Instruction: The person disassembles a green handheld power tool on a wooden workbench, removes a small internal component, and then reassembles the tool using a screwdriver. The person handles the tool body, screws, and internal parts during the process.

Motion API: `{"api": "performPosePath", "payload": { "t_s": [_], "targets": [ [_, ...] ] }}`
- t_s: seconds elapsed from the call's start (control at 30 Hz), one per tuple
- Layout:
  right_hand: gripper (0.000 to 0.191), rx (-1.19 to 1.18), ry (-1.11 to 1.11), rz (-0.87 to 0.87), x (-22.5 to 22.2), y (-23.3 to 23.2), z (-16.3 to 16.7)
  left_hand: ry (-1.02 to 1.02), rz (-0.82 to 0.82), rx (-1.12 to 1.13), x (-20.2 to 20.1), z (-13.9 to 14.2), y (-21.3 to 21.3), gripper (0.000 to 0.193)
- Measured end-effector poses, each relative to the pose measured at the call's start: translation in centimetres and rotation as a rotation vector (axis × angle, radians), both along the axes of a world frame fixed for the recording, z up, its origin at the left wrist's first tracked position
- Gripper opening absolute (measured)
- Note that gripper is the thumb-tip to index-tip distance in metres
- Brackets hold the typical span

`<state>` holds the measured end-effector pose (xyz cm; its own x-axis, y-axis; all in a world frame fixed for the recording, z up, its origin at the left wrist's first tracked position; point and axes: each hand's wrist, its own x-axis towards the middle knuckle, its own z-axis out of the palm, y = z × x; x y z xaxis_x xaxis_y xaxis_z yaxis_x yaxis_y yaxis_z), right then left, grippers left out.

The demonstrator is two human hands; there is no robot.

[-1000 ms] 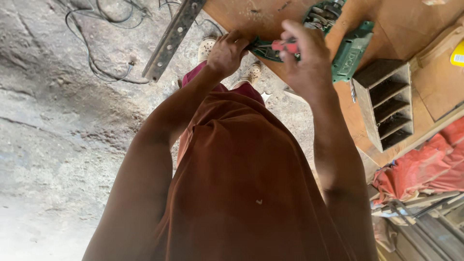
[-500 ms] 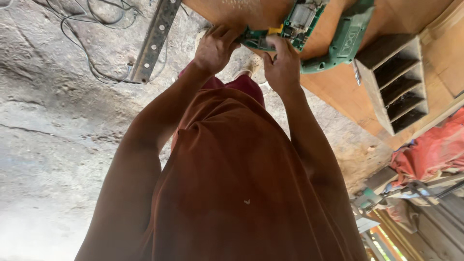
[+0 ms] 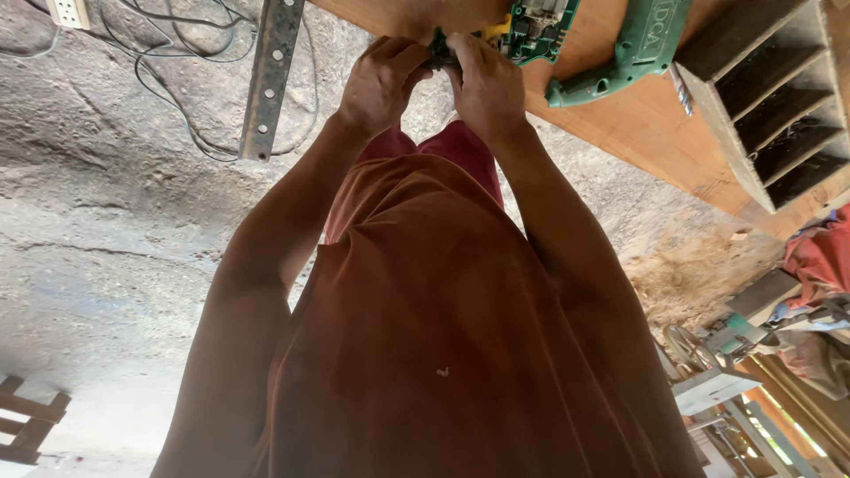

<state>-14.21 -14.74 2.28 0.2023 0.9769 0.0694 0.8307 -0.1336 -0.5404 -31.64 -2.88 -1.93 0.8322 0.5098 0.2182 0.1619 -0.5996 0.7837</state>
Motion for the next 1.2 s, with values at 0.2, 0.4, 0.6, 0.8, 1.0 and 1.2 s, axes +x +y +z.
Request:
{"api": "performPosePath", "payload": {
  "t_s": [0.2,0.4,0.6,0.8,1.0,1.2],
  "targets": [
    [0.024,0.022,-0.018,0.018,0.3,0.1,-0.3,0.041,-0.046,-0.068,-0.2,0.0,-0.2,0.014],
    [0.019,0.011,-0.095,0.018,0.1,0.3,0.1,0.12,-0.107,-0.224,-0.6,0.3,0.4,0.016],
    [0.017,0.049,-0.106,0.024,-0.2,0.4,-0.1,0.07,-0.126,-0.302,-1.2,1.5,1.1,0.022],
    [0.017,0.058,-0.133,0.024,-0.4,0.3,-0.7,0.292,-0.143,-0.377,-1.5,1.3,1.6,0.014],
    [0.016,0.048,-0.129,0.025,-0.3,0.4,-1.6,0.258,-0.135,-0.606,-1.6,-0.2,1.3,0.017],
    [0.016,0.028,-0.176,0.013,-0.5,0.3,-2.4,0.175,-0.071,-0.489,-2.0,-1.0,0.9,0.021]
  ]
}}
